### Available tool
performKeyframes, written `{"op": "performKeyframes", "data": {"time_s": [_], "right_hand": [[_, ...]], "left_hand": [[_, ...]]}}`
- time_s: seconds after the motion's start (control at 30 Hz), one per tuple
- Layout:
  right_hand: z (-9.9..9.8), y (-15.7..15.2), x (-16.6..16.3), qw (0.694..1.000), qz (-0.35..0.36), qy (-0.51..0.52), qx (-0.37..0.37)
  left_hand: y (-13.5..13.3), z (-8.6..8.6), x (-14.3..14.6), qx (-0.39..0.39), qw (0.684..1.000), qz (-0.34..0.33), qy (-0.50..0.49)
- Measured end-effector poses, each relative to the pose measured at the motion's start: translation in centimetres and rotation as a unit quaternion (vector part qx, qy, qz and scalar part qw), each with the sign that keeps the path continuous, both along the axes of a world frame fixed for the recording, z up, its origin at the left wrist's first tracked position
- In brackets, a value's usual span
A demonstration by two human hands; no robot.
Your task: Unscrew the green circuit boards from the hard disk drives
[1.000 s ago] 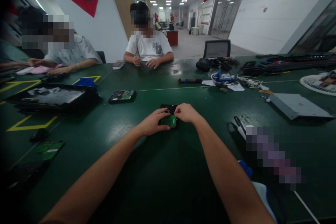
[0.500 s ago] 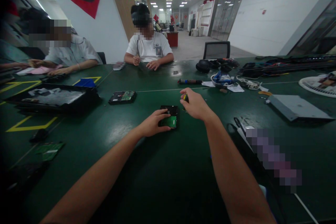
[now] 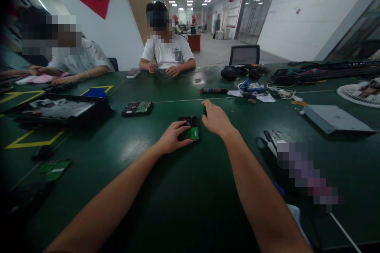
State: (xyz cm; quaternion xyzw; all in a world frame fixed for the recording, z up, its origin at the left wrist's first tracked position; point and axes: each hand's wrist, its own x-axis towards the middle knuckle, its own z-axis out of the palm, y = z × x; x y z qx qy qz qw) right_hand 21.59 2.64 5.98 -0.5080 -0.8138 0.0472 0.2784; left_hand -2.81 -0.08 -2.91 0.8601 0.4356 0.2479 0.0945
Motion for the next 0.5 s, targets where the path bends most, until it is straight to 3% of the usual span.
{"op": "performKeyframes", "data": {"time_s": [0.23,0.5], "right_hand": [[0.6,-0.1,-0.4,0.992,0.018,0.126,0.025],[0.0,-0.3,-1.4,0.989,0.045,0.139,0.004]], "left_hand": [[0.1,-0.4,0.1,0.003,1.000,0.002,-0.013],[0.2,-0.8,0.1,-0.007,1.000,0.004,-0.027]]}}
